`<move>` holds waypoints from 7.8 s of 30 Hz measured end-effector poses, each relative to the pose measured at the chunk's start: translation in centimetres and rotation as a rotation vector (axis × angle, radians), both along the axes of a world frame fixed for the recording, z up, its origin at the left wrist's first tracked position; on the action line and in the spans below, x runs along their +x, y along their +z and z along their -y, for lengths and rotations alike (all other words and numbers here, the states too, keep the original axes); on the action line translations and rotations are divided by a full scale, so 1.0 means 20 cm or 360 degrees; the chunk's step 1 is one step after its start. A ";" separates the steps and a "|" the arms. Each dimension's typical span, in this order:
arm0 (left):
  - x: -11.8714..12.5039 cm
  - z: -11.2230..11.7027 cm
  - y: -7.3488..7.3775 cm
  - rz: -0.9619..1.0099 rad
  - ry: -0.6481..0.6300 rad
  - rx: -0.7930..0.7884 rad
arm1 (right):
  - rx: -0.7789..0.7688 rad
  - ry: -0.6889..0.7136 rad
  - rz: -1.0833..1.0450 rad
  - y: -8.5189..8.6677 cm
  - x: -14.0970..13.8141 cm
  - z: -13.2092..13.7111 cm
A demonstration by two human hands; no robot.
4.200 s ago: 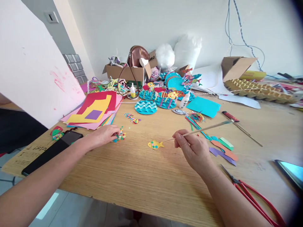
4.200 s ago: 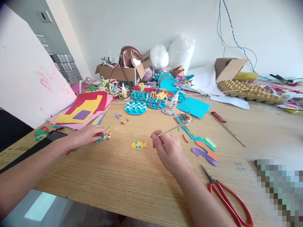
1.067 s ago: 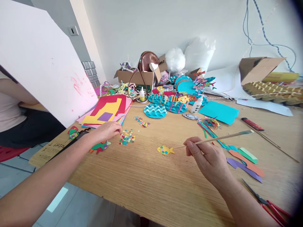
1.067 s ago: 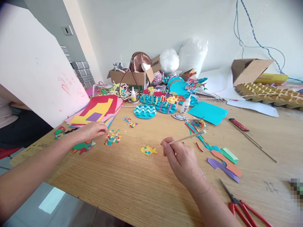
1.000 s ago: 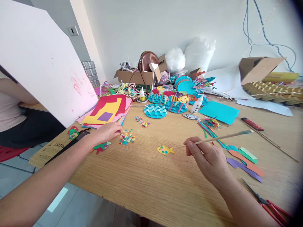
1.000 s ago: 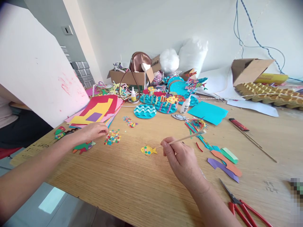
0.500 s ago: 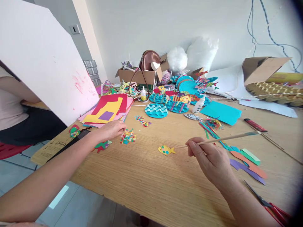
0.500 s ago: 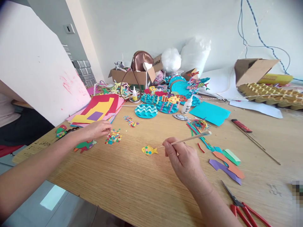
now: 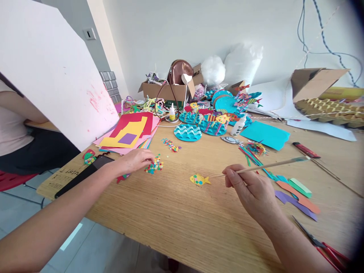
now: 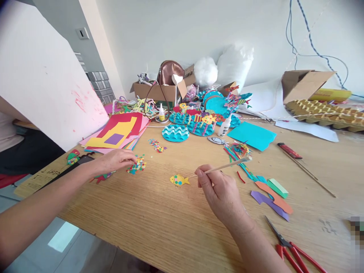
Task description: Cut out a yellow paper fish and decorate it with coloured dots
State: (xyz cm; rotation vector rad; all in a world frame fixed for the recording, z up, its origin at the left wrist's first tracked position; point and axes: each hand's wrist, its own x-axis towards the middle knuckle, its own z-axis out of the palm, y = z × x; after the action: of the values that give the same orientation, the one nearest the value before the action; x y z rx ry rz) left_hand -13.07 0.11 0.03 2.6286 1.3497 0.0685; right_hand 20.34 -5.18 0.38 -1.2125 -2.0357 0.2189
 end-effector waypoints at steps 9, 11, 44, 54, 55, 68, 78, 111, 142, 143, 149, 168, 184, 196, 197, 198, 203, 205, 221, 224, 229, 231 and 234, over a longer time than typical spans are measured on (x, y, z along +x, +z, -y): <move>-0.12 0.06 -0.05 -0.0012 -0.0055 0.0085 | 0.0004 -0.0005 0.0025 0.00 -0.01 0.00; -0.13 0.06 -0.03 -0.0024 -0.0016 0.0132 | 0.0005 -0.0007 0.0029 0.00 -0.01 0.00; -0.03 -0.02 0.02 -0.0021 0.0014 -0.0186 | 0.0030 -0.0003 0.0004 0.01 0.00 0.00; -0.03 -0.03 -0.01 -0.0065 -0.0009 -0.0180 | 0.0005 -0.0019 0.0023 0.01 0.00 0.00; -0.03 -0.03 -0.01 -0.0063 -0.0001 -0.0177 | 0.0010 -0.0016 0.0022 0.01 -0.01 0.00; -0.02 -0.02 0.02 -0.0077 0.0017 -0.0243 | 0.0062 0.0009 0.0004 -0.01 0.00 -0.01; -0.02 -0.02 0.00 -0.0064 0.0024 -0.0210 | 0.0081 0.0006 0.0005 0.00 0.00 0.00; -0.01 -0.03 0.03 0.0637 0.0373 -0.0534 | -0.0009 0.0007 -0.0054 0.00 0.00 0.00; 0.80 0.10 0.02 0.0871 -0.0079 0.0234 | -0.0202 -0.0058 -0.0630 -0.07 -0.14 -0.02; 0.80 0.10 0.02 0.0879 -0.0071 0.0226 | -0.0188 -0.0066 -0.0612 -0.07 -0.14 -0.02; 0.81 0.11 0.03 0.1034 0.0019 0.0019 | -0.0169 -0.0087 -0.0566 -0.07 -0.14 -0.02; 0.82 0.11 0.02 0.1555 0.0225 -0.0909 | 0.0067 -0.0084 -0.0300 -0.06 -0.12 -0.02; 0.82 0.09 -0.02 0.1509 0.0304 -0.0606 | 0.0035 -0.0098 -0.0358 -0.08 -0.12 -0.03; 0.74 0.03 -0.09 0.1524 0.0201 -0.0093 | 0.0045 -0.0167 -0.0302 -0.12 -0.06 -0.07; 0.74 0.03 -0.08 0.1546 0.0186 -0.0075 | 0.0055 -0.0166 -0.0303 -0.12 -0.06 -0.06; 0.73 0.03 -0.07 0.1555 0.0175 -0.0052 | 0.0060 -0.0171 -0.0304 -0.11 -0.06 -0.06; 0.68 0.12 0.05 0.1568 0.0082 0.0022 | 0.0028 -0.0205 -0.0298 -0.11 -0.06 -0.07; 0.62 0.14 0.10 0.1490 0.0070 0.0076 | 0.0009 -0.0219 -0.0262 -0.11 -0.05 -0.07; 0.13 0.07 -0.03 -0.0020 -0.0025 0.0213 | 0.0036 -0.0189 -0.0138 -0.10 -0.05 -0.05; 0.16 0.12 -0.10 0.0020 -0.0093 0.0401 | 0.0058 -0.0123 -0.0093 -0.08 -0.06 -0.03; 0.11 0.17 -0.23 0.0123 -0.0095 0.0744 | 0.0079 0.0049 -0.0050 -0.08 -0.10 0.00; 0.07 0.18 -0.28 0.0117 -0.0104 0.0764 | 0.0027 0.0125 -0.0031 -0.09 -0.11 0.00; 0.02 0.19 -0.29 0.0118 -0.0149 0.0789 | -0.0045 0.0209 -0.0031 -0.08 -0.11 0.01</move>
State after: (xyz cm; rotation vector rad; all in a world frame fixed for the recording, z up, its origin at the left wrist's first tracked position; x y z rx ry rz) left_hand -12.71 -3.74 -5.77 3.0429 1.3184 0.5477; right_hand 18.12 -5.34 -1.25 -1.0902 -2.1038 0.3222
